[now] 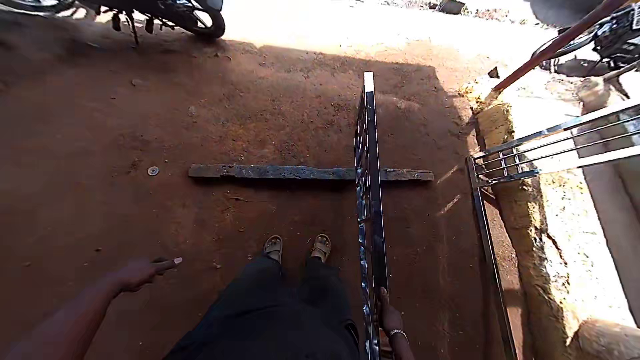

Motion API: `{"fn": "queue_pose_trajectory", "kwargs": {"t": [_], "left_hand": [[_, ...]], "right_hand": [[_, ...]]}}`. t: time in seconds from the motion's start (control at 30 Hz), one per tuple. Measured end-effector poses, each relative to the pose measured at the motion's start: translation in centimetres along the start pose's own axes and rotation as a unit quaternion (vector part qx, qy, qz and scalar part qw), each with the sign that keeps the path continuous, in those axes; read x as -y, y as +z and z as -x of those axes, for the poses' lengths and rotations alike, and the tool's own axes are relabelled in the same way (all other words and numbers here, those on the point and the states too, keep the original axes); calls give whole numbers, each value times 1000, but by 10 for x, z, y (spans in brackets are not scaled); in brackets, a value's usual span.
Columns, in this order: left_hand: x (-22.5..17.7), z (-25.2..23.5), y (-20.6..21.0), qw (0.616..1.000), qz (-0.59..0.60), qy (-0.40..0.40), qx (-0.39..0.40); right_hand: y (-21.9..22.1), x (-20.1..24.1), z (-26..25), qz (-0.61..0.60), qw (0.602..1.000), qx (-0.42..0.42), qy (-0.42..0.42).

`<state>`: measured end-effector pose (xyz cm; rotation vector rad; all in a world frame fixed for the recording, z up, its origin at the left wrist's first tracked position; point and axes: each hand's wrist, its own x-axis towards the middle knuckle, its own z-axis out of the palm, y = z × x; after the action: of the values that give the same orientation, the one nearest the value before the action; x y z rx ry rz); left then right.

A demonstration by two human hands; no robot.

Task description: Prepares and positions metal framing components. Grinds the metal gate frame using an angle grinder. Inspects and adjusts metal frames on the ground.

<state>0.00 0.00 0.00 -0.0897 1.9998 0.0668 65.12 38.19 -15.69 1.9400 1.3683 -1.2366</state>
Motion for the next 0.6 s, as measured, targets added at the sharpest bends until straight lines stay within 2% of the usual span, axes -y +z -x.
{"fn": "queue_pose_trajectory", "kwargs": {"t": [0.07, 0.13, 0.2, 0.27, 0.37, 0.47, 0.53, 0.6], "left_hand": [[-61, 25, -42, 992, -81, 69, -67], [-125, 57, -71, 976, -97, 144, -133], [-177, 84, -85, 959, -68, 208, -183], [-220, 98, -89, 944, -65, 257, -199], [-267, 97, -57, 936, -131, 288, -156], [-302, 77, -8, 920, -267, 282, -57], [-318, 54, 29, 893, -356, 273, 23], [-332, 43, 72, 866, -404, 284, 81]], "right_hand": [[1, 3, -21, 25, 1000, 3, 1], [-3, 8, -32, 39, 999, -1, 7], [-7, 5, -43, 34, 999, 1, 12], [-4, -4, -48, 14, 1000, 4, 19], [-15, -13, -54, -7, 1000, 2, 29], [-16, -15, -59, -21, 999, 20, 24], [-12, -11, -51, -14, 999, 49, 7], [-17, 13, -19, -10, 997, 77, -5]]}}
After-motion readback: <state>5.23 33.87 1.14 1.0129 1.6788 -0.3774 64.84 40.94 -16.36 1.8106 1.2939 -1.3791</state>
